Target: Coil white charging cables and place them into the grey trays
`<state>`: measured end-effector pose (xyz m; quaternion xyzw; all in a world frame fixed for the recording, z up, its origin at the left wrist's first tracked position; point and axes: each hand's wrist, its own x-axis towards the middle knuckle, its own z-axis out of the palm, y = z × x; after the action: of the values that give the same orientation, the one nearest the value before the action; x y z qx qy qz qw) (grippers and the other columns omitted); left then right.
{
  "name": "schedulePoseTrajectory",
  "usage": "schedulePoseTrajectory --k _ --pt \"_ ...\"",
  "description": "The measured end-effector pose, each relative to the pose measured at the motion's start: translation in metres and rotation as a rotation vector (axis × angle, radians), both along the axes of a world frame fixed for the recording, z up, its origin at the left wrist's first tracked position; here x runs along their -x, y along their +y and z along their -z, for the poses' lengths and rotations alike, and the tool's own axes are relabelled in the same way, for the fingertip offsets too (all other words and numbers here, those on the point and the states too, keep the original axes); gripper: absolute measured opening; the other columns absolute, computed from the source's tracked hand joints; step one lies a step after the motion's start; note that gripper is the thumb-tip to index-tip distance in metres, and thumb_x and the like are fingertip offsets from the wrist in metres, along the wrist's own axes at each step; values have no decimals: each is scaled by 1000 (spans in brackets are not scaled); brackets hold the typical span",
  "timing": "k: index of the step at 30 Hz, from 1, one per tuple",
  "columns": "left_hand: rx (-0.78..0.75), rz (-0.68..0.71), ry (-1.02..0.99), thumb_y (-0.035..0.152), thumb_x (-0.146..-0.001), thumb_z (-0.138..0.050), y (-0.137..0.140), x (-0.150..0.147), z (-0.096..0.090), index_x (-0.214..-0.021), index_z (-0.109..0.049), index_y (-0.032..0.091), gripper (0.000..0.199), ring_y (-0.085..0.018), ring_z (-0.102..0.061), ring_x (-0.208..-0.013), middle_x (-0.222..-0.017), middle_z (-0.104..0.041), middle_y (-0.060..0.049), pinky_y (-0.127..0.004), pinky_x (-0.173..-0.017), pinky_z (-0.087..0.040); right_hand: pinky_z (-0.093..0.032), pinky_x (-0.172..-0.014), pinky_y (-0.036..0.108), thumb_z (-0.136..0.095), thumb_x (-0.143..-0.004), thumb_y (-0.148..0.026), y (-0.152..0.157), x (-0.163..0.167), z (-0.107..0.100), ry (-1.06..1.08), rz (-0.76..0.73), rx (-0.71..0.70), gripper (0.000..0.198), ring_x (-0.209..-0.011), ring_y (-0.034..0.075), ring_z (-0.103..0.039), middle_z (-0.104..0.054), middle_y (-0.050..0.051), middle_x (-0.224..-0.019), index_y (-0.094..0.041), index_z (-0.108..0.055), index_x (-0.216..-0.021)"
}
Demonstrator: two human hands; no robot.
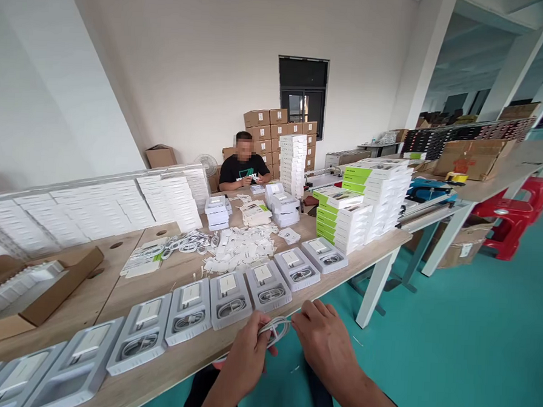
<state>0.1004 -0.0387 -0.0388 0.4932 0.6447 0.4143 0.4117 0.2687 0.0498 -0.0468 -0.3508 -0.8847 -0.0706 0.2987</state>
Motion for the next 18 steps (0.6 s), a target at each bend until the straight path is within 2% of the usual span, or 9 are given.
schedulePoseTrajectory --k 2,5,9,13,16,18 --pt "2 -19 54 57 -93 -38 0 1 3 -108 -55 28 37 -19 -47 -55 -75 -61 -3 -29 -55 -33 -28 -54 33 -41 -95 -15 -3 2 -4 37 -49 159 28 -59 15 -45 -57 2 -70 -22 -53 -70" --pt "-43 -57 121 54 -92 -42 1 -2 5 -111 -62 26 39 -24 -52 -65 -68 -58 -4 -31 -59 -35 -27 -51 31 -37 -99 -28 -6 6 -8 183 -129 491 26 -56 14 -45 -57 0 -69 -23 -50 -77" --pt "-138 -100 39 49 -89 -49 3 -8 5 -115 -64 26 38 -31 -58 -88 -84 -65 -10 -36 -74 -42 -35 -52 29 -35 -98 -42 -6 14 -3 450 -205 853 30 -56 15 -50 -56 -2 -64 -24 -49 -78" --pt "-166 -132 80 46 -91 -48 3 -10 8 -124 -62 26 41 -33 -55 -104 -113 -65 -12 -41 -89 -41 -45 -62 32 -40 -95 -48 -4 20 9 652 -237 1032 33 -63 17 -60 -64 0 -71 -23 -54 -79" --pt "-159 -94 138 46 -93 -44 4 -9 12 -127 -60 27 43 -32 -56 -104 -119 -63 -11 -42 -93 -40 -48 -67 33 -43 -94 -51 -4 22 13 751 -260 1082 34 -67 18 -63 -65 1 -72 -23 -57 -80" --pt "-148 -80 141 47 -94 -41 5 -8 13 -129 -59 28 44 -31 -57 -101 -121 -63 -11 -41 -91 -41 -48 -65 32 -46 -92 -52 -4 23 13 799 -274 1130 34 -67 18 -63 -65 1 -72 -22 -58 -80"
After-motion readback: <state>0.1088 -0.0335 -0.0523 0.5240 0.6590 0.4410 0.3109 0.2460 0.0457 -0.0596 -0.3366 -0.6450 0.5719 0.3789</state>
